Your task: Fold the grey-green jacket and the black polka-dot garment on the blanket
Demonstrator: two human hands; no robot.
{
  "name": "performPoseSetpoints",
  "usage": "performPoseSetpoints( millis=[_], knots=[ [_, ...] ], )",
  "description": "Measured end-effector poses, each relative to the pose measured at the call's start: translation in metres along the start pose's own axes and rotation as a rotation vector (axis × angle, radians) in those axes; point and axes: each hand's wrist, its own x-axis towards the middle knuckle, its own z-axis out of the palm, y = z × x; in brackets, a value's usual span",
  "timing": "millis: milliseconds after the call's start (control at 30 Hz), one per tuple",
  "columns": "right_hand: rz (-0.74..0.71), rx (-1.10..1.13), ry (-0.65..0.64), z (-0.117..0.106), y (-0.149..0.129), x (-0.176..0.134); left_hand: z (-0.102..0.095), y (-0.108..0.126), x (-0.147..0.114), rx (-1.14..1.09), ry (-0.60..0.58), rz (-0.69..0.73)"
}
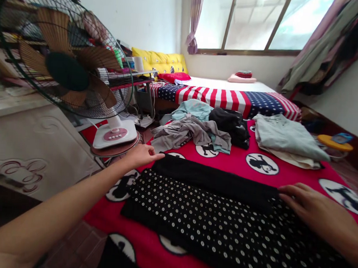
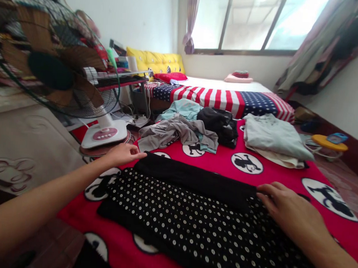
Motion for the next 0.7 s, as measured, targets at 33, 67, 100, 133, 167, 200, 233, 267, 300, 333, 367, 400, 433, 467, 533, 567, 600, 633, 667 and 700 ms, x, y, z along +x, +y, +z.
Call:
performPoseSetpoints(
  millis=[33,67,100,133,167,200,233,267,300,333,367,400,433,467,533,567,600,633,667,700],
  knots=[
    [-0.024,0.008,-0.055,0.003,-0.017,-0.001,0.005,0.001,-0.002,-0.030,-0.051,0.011],
    [-0.044,0.008,-0.122,0.006,-0.030,-0.003,0.010,0.002,-0.004,-0.059,-0.085,0.027],
    [-0.059,0.002,-0.177,0.010,-0.039,-0.005,0.016,0.003,-0.005,-0.078,-0.095,0.039],
    [-0.073,-0.002,-0.193,0.012,-0.044,-0.007,0.022,0.004,-0.005,-0.086,-0.089,0.046],
    [-0.088,0.008,-0.199,0.013,-0.044,-0.009,0.027,0.005,-0.006,-0.085,-0.076,0.046],
    [-0.100,0.038,-0.198,0.012,-0.040,-0.013,0.030,0.005,-0.007,-0.079,-0.065,0.040],
    [-0.102,0.086,-0.184,0.008,-0.034,-0.017,0.032,0.006,-0.009,-0.066,-0.058,0.032],
    [-0.089,0.138,-0.151,0.000,-0.028,-0.023,0.032,0.006,-0.011,-0.043,-0.045,0.031],
    [-0.059,0.181,-0.097,-0.010,-0.021,-0.031,0.031,0.007,-0.013,-0.009,-0.018,0.039],
    [-0.013,0.208,-0.026,-0.023,-0.016,-0.040,0.030,0.008,-0.015,0.030,0.018,0.059],
    [0.048,0.219,0.048,-0.036,-0.012,-0.052,0.029,0.008,-0.016,0.081,0.087,0.099],
    [0.113,0.225,0.102,-0.050,-0.011,-0.064,0.029,0.009,-0.016,0.123,0.154,0.147],
    [0.176,0.235,0.126,-0.062,-0.011,-0.078,0.030,0.010,-0.015,0.139,0.196,0.215],
    [0.232,0.251,0.117,-0.072,-0.011,-0.092,0.033,0.013,-0.013,0.111,0.224,0.292],
    [0.310,0.275,0.013,-0.082,-0.014,-0.120,0.040,0.024,-0.012,-0.018,0.225,0.455],
    [0.327,0.266,-0.057,-0.082,-0.014,-0.135,0.044,0.032,-0.012,-0.084,0.204,0.529],
    [0.333,0.242,-0.120,-0.080,-0.013,-0.148,0.048,0.042,-0.014,-0.141,0.176,0.594],
    [0.334,0.208,-0.167,-0.077,-0.012,-0.160,0.052,0.052,-0.016,-0.184,0.145,0.650],
    [0.338,0.173,-0.195,-0.072,-0.010,-0.171,0.055,0.063,-0.019,-0.215,0.116,0.695],
    [0.348,0.146,-0.201,-0.066,-0.008,-0.180,0.057,0.074,-0.023,-0.239,0.092,0.728]
  ],
)
